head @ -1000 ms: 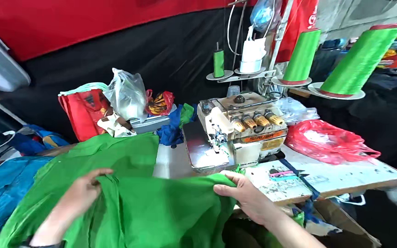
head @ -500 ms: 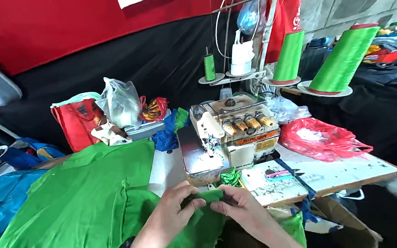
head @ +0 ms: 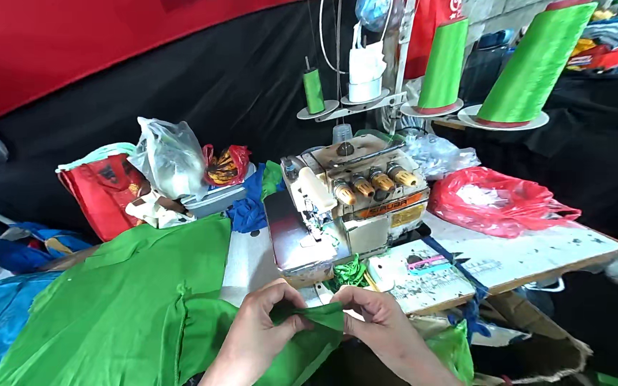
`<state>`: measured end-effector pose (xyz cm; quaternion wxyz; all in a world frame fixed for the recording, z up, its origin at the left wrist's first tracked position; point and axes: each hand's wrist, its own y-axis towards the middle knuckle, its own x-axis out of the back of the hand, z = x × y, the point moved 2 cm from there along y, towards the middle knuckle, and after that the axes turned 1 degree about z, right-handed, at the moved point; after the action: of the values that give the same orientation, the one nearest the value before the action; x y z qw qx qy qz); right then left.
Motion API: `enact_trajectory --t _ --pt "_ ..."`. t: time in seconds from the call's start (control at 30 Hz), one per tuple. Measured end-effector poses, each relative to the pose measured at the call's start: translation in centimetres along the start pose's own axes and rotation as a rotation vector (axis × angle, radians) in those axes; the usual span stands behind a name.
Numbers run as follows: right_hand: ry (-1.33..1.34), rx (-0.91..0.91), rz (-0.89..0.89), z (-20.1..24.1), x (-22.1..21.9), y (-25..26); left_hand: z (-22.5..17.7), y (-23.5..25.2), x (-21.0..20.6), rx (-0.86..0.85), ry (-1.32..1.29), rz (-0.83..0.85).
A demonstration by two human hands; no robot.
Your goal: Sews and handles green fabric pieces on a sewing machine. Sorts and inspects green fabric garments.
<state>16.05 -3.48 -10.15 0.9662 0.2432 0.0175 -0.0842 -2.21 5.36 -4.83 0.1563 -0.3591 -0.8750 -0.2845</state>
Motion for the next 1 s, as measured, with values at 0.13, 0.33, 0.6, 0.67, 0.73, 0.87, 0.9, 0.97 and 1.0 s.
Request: enact_trajectory --t 0.13,0.33,0.6,0.67,0.73,0.87,0.9,0.97,1.0 --pt "0.088 -0.104 0.031 0.4 0.0 0.0 -0.2 0.2 -0.4 0.04 0.007 0.092" --pt "0.119 -0.125 0.021 0.4 0.2 -0.1 0.2 0.2 -0.8 0.036 0.03 0.069" --pt "-0.031 0.02 -0.073 -0.2 0.3 0.1 -0.3 0.3 -0.5 0.019 0.071 0.07" --pt "-0.076 0.066 -0.09 -0.5 0.2 0.2 -0.3 0.2 -0.5 0.007 0.107 0.052" --pt "-0.102 0.094 -0.087 -0.6 0.1 0.3 -0.3 0.2 -0.6 0.0 0.142 0.033" --pt "-0.059 0.129 -0.066 -0.7 -0.2 0.4 -0.2 0.0 -0.7 -0.037 0.164 0.052" --pt "-0.04 0.132 -0.061 -0.7 -0.3 0.4 -0.2 0.0 -0.8 -0.047 0.161 0.051" --pt "-0.011 0.129 -0.045 -0.5 -0.4 0.4 -0.1 0.0 -1.2 -0.079 0.163 0.008" --pt "-0.005 0.123 -0.038 -0.5 -0.4 0.5 -0.1 -0.1 -1.4 -0.077 0.158 -0.011"
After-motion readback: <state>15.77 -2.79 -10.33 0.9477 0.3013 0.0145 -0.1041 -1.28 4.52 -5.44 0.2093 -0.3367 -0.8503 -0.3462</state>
